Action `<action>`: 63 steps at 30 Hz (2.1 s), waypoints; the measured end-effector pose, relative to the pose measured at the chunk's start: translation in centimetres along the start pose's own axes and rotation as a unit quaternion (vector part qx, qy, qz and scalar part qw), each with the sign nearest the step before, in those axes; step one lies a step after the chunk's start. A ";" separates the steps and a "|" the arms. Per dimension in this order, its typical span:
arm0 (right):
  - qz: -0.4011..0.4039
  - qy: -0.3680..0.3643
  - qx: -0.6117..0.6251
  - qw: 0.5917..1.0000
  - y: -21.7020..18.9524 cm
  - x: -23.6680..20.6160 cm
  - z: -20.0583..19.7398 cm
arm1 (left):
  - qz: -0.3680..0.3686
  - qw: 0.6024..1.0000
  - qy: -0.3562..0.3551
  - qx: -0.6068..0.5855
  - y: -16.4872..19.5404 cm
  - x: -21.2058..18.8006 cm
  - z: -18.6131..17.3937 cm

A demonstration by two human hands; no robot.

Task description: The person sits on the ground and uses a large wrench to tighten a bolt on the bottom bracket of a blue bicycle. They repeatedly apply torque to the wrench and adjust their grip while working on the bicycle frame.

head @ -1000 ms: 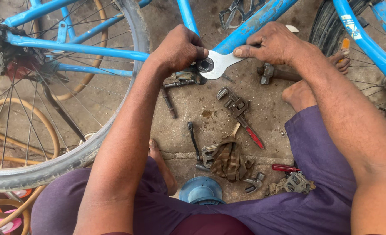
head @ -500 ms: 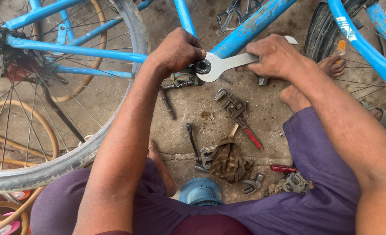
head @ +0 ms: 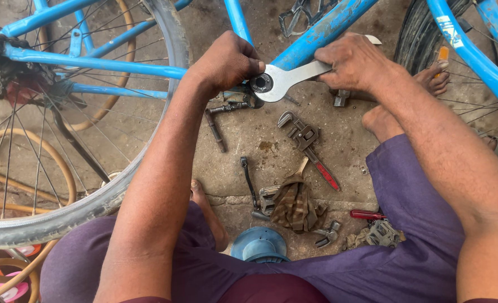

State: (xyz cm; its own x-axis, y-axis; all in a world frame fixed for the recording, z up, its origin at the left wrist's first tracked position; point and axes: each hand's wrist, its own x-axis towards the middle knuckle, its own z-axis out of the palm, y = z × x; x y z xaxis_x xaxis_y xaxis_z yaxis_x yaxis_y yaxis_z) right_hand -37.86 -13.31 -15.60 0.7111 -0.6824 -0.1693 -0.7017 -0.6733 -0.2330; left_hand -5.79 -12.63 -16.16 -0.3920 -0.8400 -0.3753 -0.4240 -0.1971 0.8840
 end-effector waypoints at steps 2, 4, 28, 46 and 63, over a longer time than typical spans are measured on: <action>0.004 0.016 -0.026 1.000 -0.8 0.0 -0.4 | 0.006 1.000 -0.002 -0.004 -0.2 0.1 -0.1; 0.003 0.022 -0.047 0.999 -1.6 0.0 -0.8 | 0.019 1.000 -0.004 -0.003 -0.3 0.1 -0.1; 0.028 -0.053 -0.048 0.997 4.2 -1.0 0.6 | -0.007 1.000 -0.007 -0.018 0.1 -0.1 -0.1; 0.135 -0.041 -0.057 0.988 0.6 -2.5 0.7 | 0.030 0.999 0.019 0.021 -1.5 0.9 0.1; 0.369 0.029 -0.063 0.927 -22.5 -9.7 -0.6 | 0.110 0.940 0.142 -0.291 -1.7 1.1 0.5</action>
State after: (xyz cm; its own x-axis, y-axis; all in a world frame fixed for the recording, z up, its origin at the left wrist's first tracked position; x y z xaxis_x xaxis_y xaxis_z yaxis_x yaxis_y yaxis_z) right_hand -28.99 8.32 -8.11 0.0351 -0.9822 -0.1848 -0.9982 -0.0433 0.0406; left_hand -5.87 -12.99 -18.25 -0.1497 -0.9773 -0.1499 0.1920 -0.1774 0.9652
